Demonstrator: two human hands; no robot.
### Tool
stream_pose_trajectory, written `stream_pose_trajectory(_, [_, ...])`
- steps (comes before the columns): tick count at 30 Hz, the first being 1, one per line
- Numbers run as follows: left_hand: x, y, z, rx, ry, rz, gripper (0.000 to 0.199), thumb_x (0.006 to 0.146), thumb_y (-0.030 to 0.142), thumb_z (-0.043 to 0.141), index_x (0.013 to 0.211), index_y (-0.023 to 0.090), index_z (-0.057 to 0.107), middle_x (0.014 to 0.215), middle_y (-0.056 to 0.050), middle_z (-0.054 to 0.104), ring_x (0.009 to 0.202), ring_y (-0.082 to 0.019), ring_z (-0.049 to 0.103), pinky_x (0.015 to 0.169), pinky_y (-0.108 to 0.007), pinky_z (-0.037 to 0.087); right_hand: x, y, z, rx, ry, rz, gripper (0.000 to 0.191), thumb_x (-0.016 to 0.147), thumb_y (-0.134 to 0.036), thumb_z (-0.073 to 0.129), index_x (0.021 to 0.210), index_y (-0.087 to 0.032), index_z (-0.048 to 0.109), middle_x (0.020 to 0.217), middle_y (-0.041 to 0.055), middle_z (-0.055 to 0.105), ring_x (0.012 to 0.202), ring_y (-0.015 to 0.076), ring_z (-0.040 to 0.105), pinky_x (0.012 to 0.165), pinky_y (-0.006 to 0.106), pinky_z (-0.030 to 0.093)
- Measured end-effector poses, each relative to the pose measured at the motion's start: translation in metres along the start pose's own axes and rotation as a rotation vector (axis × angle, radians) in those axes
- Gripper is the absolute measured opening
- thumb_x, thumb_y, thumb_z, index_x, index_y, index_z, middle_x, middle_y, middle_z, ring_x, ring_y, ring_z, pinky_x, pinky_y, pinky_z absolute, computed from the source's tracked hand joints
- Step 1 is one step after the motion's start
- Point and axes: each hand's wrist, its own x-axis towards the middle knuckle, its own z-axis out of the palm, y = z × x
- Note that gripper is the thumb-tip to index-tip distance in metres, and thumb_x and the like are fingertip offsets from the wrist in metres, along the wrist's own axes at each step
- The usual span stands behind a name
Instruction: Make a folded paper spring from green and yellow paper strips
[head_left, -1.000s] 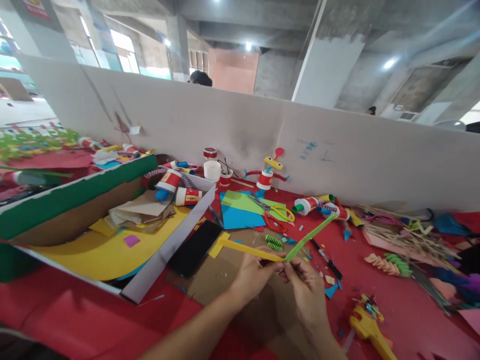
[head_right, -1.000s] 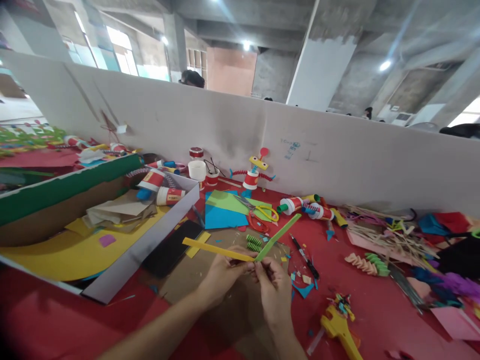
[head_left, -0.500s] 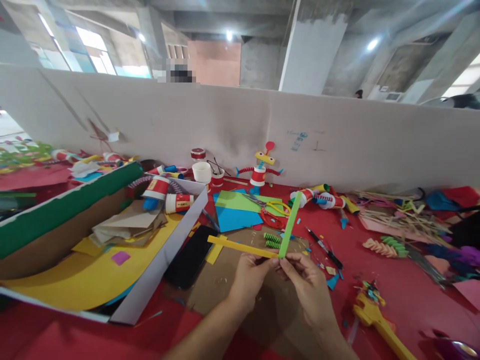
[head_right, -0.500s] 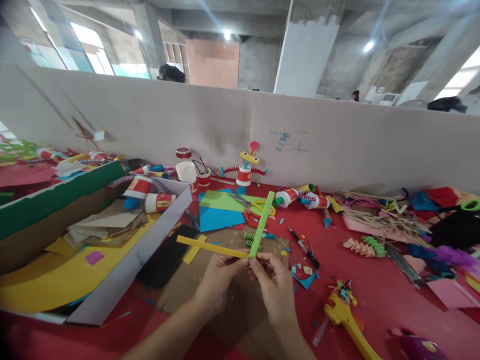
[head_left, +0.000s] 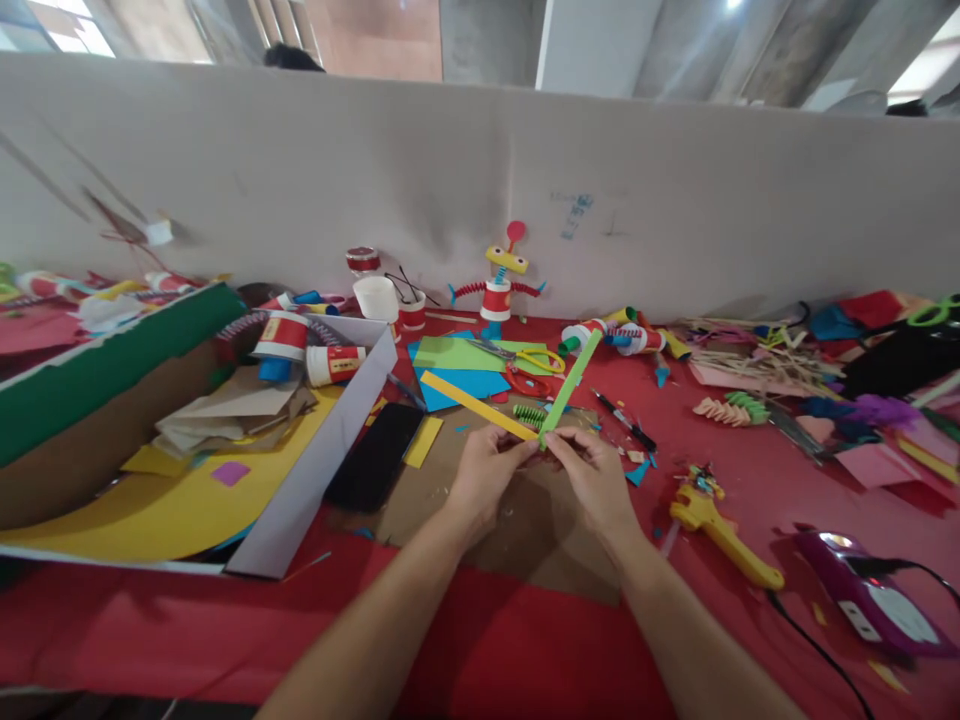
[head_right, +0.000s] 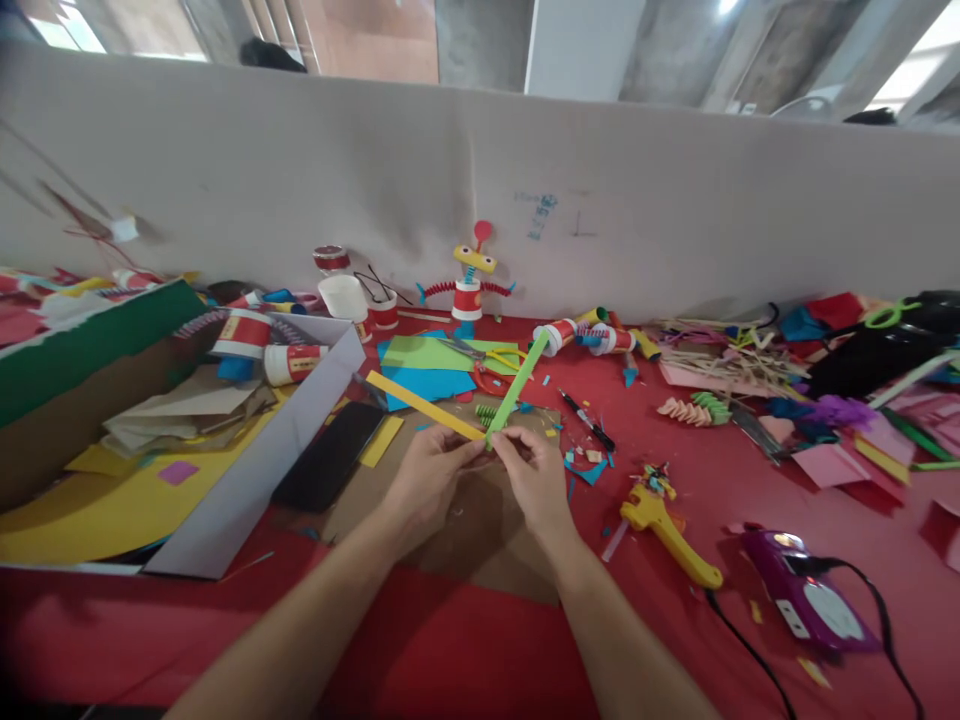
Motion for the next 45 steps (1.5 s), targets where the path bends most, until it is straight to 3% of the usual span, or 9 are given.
stream_pose_trajectory(3, [-0.003,0.006,0.003,-0.056,-0.038,-0.038,0.022,0.058,0.026,0.075,0.072,0.011,0.068,0.072,-0.007,0.068,0.067,-0.016,0.062,0.072,-0.030,0.049,0.002,-0.001,-0.001,-0.001,-0.010,-0.017,0.020,0.074,-0.039,0.061,0.076,-0.019,0.066,0.069,0.0010,0.064,0.062,0.0141,0.055,0.057,0.026,0.042])
stream_pose_trajectory(8, [-0.005,0.010,0.005,-0.019,0.043,-0.030,0.019,0.059,0.024,0.074,0.072,0.011,0.069,0.069,-0.006,0.067,0.063,-0.014,0.060,0.069,-0.029,0.047,0.003,0.001,-0.002,0.009,-0.039,-0.027,0.020,0.076,-0.039,0.059,0.077,-0.020,0.066,0.070,0.0011,0.064,0.063,0.0143,0.055,0.057,0.026,0.042])
stream_pose_trajectory(12, [-0.002,0.006,0.000,-0.035,0.090,-0.037,0.021,0.059,0.026,0.074,0.074,0.011,0.069,0.067,-0.006,0.067,0.061,-0.013,0.060,0.064,-0.024,0.045,0.002,0.005,0.000,0.145,-0.026,0.008,0.023,0.080,-0.040,0.054,0.084,-0.021,0.066,0.073,0.0016,0.064,0.064,0.0151,0.056,0.057,0.026,0.044])
stream_pose_trajectory(16, [0.000,0.001,-0.001,-0.079,0.115,-0.061,0.022,0.060,0.026,0.074,0.075,0.011,0.069,0.065,-0.005,0.066,0.058,-0.010,0.057,0.061,-0.022,0.043,0.000,0.002,0.003,0.161,-0.037,0.014,0.022,0.076,-0.037,0.061,0.090,-0.022,0.065,0.077,0.0016,0.065,0.066,0.0149,0.058,0.061,0.027,0.046])
stream_pose_trajectory(21, [-0.003,-0.004,0.005,-0.011,0.144,0.018,0.022,0.061,0.026,0.073,0.078,0.013,0.068,0.074,-0.006,0.069,0.067,-0.012,0.060,0.067,-0.024,0.045,-0.001,0.000,0.004,0.137,-0.012,0.015,0.020,0.071,-0.035,0.065,0.084,-0.020,0.065,0.075,0.0011,0.065,0.064,0.0138,0.057,0.062,0.027,0.046])
stream_pose_trajectory(27, [-0.002,-0.004,0.006,0.008,0.053,0.084,0.022,0.063,0.023,0.070,0.083,0.014,0.068,0.076,-0.006,0.070,0.067,-0.015,0.062,0.070,-0.028,0.047,0.002,0.003,0.003,0.231,0.014,0.054,0.015,0.070,-0.032,0.066,0.079,-0.020,0.065,0.067,-0.0008,0.064,0.059,0.0124,0.057,0.057,0.025,0.045])
stream_pose_trajectory(35, [0.003,-0.009,-0.004,-0.179,0.078,-0.074,0.022,0.056,0.022,0.076,0.074,0.012,0.069,0.069,-0.005,0.068,0.064,-0.012,0.060,0.068,-0.024,0.046,0.003,-0.001,0.004,0.302,0.000,0.139,0.017,0.063,-0.030,0.070,0.074,-0.018,0.066,0.063,-0.0017,0.061,0.056,0.0107,0.053,0.058,0.025,0.044])
stream_pose_trajectory(45, [-0.001,-0.005,0.001,-0.073,0.130,-0.036,0.022,0.056,0.024,0.077,0.071,0.014,0.065,0.066,-0.002,0.065,0.059,-0.010,0.059,0.062,-0.022,0.045,0.002,0.005,0.005,0.259,-0.020,0.067,0.019,0.062,-0.034,0.071,0.073,-0.020,0.065,0.066,-0.0006,0.062,0.057,0.0126,0.053,0.054,0.026,0.042])
